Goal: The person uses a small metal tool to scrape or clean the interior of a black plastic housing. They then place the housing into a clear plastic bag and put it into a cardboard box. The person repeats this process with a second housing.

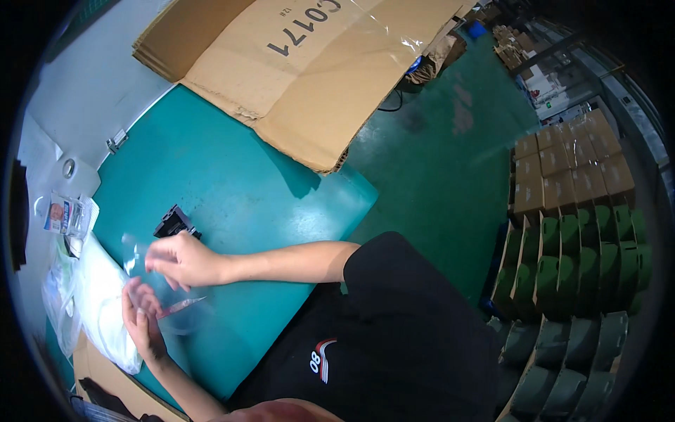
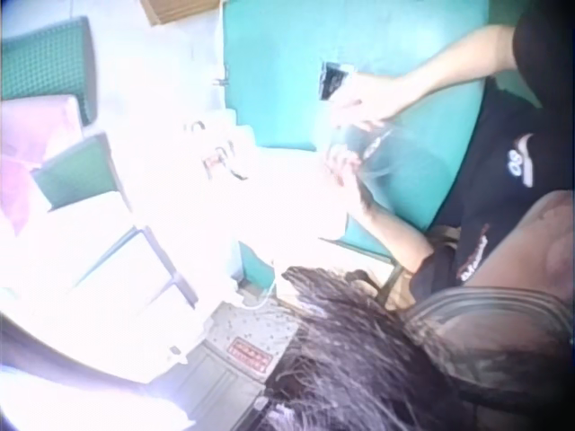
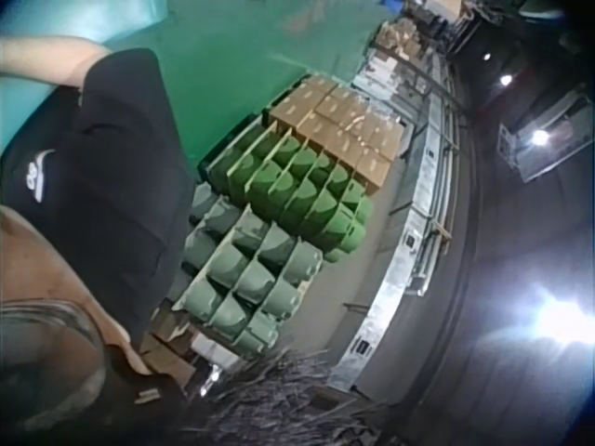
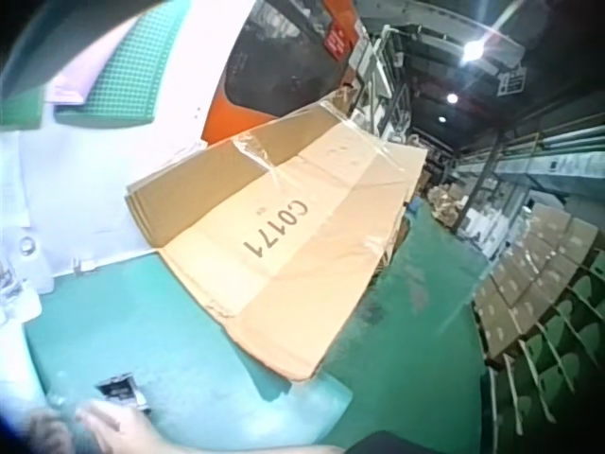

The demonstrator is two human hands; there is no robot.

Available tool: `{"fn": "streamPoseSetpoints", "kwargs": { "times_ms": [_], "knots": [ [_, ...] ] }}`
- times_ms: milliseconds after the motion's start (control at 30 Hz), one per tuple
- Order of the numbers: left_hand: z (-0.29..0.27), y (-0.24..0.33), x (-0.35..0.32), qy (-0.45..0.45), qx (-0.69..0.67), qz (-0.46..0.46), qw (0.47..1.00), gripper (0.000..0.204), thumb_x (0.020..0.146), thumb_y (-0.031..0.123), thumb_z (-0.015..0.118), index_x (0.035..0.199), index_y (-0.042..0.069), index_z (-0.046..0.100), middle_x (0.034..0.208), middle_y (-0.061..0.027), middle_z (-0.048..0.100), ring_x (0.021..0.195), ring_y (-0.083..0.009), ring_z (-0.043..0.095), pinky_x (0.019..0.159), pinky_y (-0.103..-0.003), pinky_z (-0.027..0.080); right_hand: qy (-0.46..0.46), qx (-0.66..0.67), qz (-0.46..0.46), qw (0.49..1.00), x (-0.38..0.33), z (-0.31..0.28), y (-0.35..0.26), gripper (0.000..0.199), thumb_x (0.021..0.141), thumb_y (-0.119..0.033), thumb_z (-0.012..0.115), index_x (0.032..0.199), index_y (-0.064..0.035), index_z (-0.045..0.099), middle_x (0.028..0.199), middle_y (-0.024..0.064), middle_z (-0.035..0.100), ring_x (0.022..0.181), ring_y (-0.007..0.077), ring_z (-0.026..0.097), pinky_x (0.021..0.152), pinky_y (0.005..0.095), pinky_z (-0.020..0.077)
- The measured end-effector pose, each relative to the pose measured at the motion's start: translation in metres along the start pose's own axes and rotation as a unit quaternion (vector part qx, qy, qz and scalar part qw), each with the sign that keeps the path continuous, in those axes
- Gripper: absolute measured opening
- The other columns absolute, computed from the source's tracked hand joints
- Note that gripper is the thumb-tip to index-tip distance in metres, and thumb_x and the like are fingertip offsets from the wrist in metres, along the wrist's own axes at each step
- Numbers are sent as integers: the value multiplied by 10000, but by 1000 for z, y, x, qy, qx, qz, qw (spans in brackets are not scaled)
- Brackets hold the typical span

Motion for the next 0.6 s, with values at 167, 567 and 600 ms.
{"fn": "streamPoseSetpoints", "kwargs": {
  "times_ms": [167, 567, 600],
  "knots": [
    [-51, -44, -6, 46, -53, -97, 993, 182, 993, 88, 623, 1155, 12, 586, 902, -49, 631, 709, -73, 534, 603, -201, 416, 49, 90, 74, 992, 4, -14, 4, 215, 1045, -161, 518, 1020, 16, 637, 597, 29, 616, 434, 81, 575, 386, 252, 425],
    [-81, 14, -27, 212, 14, 130, 968, 126, 1015, 149, 605, 1028, 48, 530, 717, -10, 525, 512, -35, 391, 429, -186, 268, 135, -306, -428, 839, -40, 6, -75, 344, 844, -140, 740, 1070, -11, 516, 823, 98, 541, 729, 222, 548, 597, 360, 464],
    [-58, 15, -35, 230, 96, 120, 961, 158, 987, 150, 654, 977, 56, 526, 696, 2, 500, 533, -40, 397, 453, -193, 280, 59, -293, -407, 863, -40, 19, -70, 447, 803, -204, 816, 1060, -18, 501, 825, 107, 561, 667, 294, 574, 592, 377, 482]
  ]
}}
Point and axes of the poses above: each hand's wrist, its own x-axis towards the middle knuckle, its own z-axis out of the palm, y = z × x, the point moved 9 cm from there along x, towards the middle knuckle
